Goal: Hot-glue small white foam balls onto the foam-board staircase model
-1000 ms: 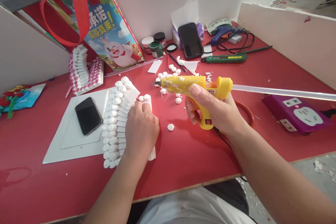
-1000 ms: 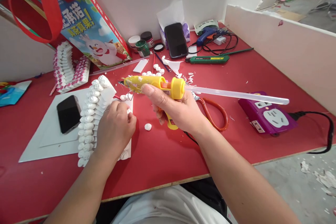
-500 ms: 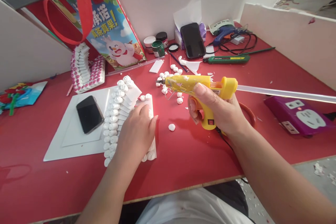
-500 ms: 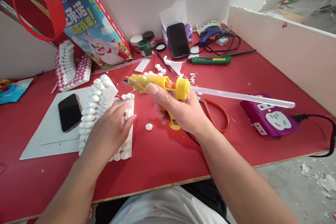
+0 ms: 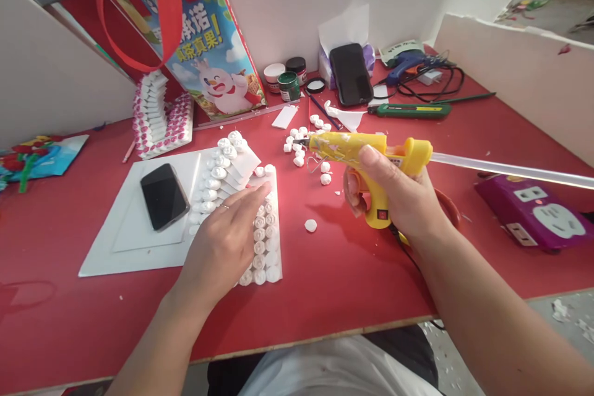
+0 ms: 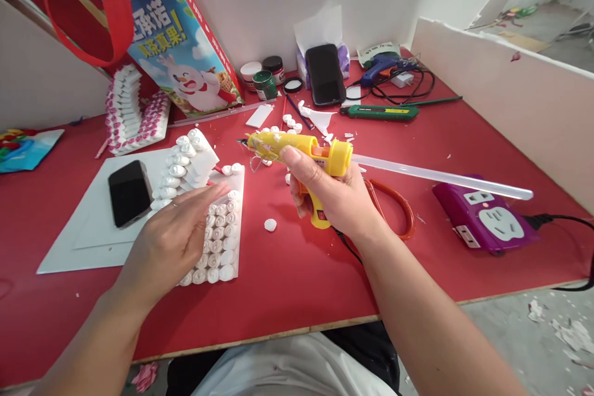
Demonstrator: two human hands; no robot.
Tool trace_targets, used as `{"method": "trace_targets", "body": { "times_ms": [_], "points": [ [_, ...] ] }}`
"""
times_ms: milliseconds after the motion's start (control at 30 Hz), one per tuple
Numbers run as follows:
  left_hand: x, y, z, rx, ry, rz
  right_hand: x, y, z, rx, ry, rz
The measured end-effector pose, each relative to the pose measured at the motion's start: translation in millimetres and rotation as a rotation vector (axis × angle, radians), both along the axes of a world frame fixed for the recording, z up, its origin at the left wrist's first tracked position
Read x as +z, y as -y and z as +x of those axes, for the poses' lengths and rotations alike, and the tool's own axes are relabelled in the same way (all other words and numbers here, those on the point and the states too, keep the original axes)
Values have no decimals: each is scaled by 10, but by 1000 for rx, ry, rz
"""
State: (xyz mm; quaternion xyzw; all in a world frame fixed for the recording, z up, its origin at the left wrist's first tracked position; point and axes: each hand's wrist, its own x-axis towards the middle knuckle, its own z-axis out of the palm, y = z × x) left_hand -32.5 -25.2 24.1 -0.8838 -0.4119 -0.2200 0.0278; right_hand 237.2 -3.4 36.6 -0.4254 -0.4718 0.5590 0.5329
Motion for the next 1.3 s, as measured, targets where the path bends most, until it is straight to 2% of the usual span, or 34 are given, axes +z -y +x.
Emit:
{"method": "trace_targets", "body": {
  "times_ms": [167,367,667,1033,1300],
  "points": [
    [-97,46,9,11,-94,70,6,0,-16,-7,-2,11],
    [-94,51,12,10,-148,70,6,-4,-13,4,-3,8],
    [-133,56,-1,22,-125,31,4,-7,-11,10,-10,-3],
    [-112,31,15,1,-138,39,-28,-17,13,3,29,-11],
    [-55,8,33,8,-141,35,34,4,-6,1,23,-16]
  ]
}}
